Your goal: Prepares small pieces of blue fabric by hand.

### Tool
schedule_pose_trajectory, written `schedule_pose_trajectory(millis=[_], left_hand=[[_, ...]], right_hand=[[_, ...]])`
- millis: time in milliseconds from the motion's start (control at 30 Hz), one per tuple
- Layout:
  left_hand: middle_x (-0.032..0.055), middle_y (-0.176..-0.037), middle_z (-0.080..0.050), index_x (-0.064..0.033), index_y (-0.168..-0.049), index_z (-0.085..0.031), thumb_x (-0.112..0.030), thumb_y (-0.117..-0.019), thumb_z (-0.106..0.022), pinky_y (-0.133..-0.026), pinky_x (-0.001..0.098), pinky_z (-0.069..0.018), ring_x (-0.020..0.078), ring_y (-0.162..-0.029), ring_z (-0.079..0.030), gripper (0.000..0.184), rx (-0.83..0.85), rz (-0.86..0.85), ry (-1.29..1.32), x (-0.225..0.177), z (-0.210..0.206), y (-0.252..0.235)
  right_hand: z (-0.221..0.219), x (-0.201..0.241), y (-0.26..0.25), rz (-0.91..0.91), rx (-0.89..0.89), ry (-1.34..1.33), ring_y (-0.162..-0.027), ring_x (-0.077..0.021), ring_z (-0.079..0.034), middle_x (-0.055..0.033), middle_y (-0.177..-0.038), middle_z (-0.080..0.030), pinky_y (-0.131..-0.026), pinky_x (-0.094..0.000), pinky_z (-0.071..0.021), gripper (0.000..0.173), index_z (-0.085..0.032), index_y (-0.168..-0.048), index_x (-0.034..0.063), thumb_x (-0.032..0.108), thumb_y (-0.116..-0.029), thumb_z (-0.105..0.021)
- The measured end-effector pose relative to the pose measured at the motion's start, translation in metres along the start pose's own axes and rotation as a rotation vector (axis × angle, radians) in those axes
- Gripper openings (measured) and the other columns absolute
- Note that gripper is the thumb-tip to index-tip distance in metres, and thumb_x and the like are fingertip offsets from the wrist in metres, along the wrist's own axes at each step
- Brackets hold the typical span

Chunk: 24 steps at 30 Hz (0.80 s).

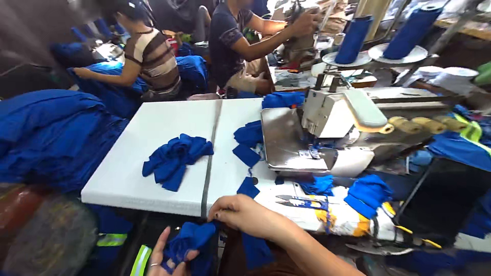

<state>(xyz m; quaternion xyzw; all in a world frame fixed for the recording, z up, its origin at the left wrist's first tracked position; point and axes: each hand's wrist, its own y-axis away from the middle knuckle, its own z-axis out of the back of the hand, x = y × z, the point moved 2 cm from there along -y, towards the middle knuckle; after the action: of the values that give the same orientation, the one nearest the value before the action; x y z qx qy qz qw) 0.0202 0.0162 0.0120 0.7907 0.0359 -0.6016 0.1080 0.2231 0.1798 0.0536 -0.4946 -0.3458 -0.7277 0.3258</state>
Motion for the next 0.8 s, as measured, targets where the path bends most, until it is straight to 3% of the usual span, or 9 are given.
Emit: schedule_pose_trajectory(millis=[67,133,200,267,333,400,533,667,800], left_hand=[[0.0041,-0.117,-0.073,-0.0050,-0.158,-0.008,0.008,-0.0944,-0.054,-0.071,0.0272,-0.0587,0.0087,-0.078,-0.070,0.079,0.014,0.009,0.052,0.012,-0.011,-0.001],[0.0007,-0.118,-0.070,-0.0028,-0.159,-0.004,0.006,-0.0925,-0.061,-0.082,0.0301,-0.0606,0.0090,-0.090,-0.071,0.088,0.005,0.016,0.109,0.018,-0.026,-0.002],[0.0019,-0.126,-0.069,-0.0011,-0.158,-0.002,0.000,-0.0887,-0.071,-0.095,0.0355,-0.0592,0.0145,-0.109,-0.071,0.098,0.009,0.006,0.216,0.020,-0.039,-0.003],[0.0040,-0.122,-0.070,0.0005,-0.157,-0.006,-0.004,-0.0896,-0.071,-0.094,0.0347,-0.0595,0.0155,-0.107,-0.072,0.094,-0.056,0.004,0.255,0.027,-0.042,-0.005],[0.0036,-0.120,-0.069,-0.0013,-0.158,-0.007,-0.004,-0.0968,-0.058,-0.088,0.0296,-0.0608,0.0118,-0.101,-0.073,0.079,-0.119,0.020,0.227,0.034,-0.032,-0.006],[0.0001,-0.109,-0.067,-0.0030,-0.158,-0.011,-0.003,-0.1026,-0.044,-0.077,0.0216,-0.0582,0.0038,-0.083,-0.068,0.064,-0.202,0.032,0.198,0.038,-0.021,-0.007],[0.0026,-0.109,-0.070,-0.0043,-0.155,-0.014,0.002,-0.1002,-0.045,-0.069,0.0211,-0.0562,0.0045,-0.073,-0.066,0.063,-0.259,0.006,0.239,0.035,-0.009,-0.003],[0.0065,-0.110,-0.070,-0.0034,-0.156,-0.012,0.009,-0.0936,-0.054,-0.064,0.0232,-0.0571,0.0073,-0.070,-0.066,0.076,-0.209,0.018,0.206,0.030,-0.020,-0.002],[0.0053,-0.101,-0.069,0.0003,-0.153,-0.019,0.012,-0.0894,-0.057,-0.056,0.0202,-0.0544,0.0039,-0.061,-0.061,0.076,-0.233,0.106,0.195,0.025,-0.043,-0.005]], right_hand=[[-0.027,0.009,0.000,0.025,0.088,0.095,-0.089,-0.0270,-0.069,-0.0161,-0.106,-0.071,-0.084,-0.0497,-0.0551,0.034,-0.065,-0.132,0.0063,0.024,-0.1096,-0.046],[-0.053,0.016,0.002,0.010,0.204,0.245,-0.096,-0.0379,-0.071,-0.0200,-0.109,-0.072,-0.086,-0.0622,-0.0534,0.038,-0.060,-0.138,0.0075,0.029,-0.1096,-0.047],[-0.068,0.022,0.003,-0.039,0.321,0.354,-0.105,-0.0457,-0.067,-0.0255,-0.116,-0.067,-0.086,-0.0670,-0.0502,0.044,-0.050,-0.148,0.0089,0.032,-0.1109,-0.043],[-0.072,0.023,0.004,-0.043,0.334,0.380,-0.106,-0.0462,-0.066,-0.0260,-0.118,-0.066,-0.085,-0.0661,-0.0508,0.046,-0.046,-0.151,0.0101,0.032,-0.1117,-0.039],[-0.070,0.018,0.004,0.015,0.282,0.329,-0.110,-0.0428,-0.067,-0.0229,-0.123,-0.066,-0.088,-0.0642,-0.0518,0.042,-0.046,-0.151,0.0104,0.024,-0.1113,-0.041],[-0.059,0.016,0.003,0.106,0.176,0.194,-0.109,-0.0356,-0.068,-0.0173,-0.121,-0.069,-0.091,-0.0595,-0.0536,0.043,-0.045,-0.151,0.0123,0.009,-0.1085,-0.041],[-0.041,0.010,-0.002,0.134,0.091,-0.002,-0.124,-0.0216,-0.064,-0.0048,-0.138,-0.065,-0.100,-0.0480,-0.0538,0.072,-0.030,-0.161,0.0196,-0.012,-0.0969,-0.040],[-0.052,0.014,-0.004,0.062,0.141,0.157,-0.122,-0.0293,-0.065,-0.0044,-0.149,-0.057,-0.094,-0.0562,-0.0554,0.094,-0.017,-0.165,0.0235,-0.007,-0.0891,-0.064],[-0.073,0.008,-0.002,0.147,0.092,0.356,-0.098,-0.0385,-0.071,-0.0152,-0.139,-0.061,-0.076,-0.0602,-0.0572,0.087,-0.021,-0.165,0.0218,-0.004,-0.0923,-0.062]])
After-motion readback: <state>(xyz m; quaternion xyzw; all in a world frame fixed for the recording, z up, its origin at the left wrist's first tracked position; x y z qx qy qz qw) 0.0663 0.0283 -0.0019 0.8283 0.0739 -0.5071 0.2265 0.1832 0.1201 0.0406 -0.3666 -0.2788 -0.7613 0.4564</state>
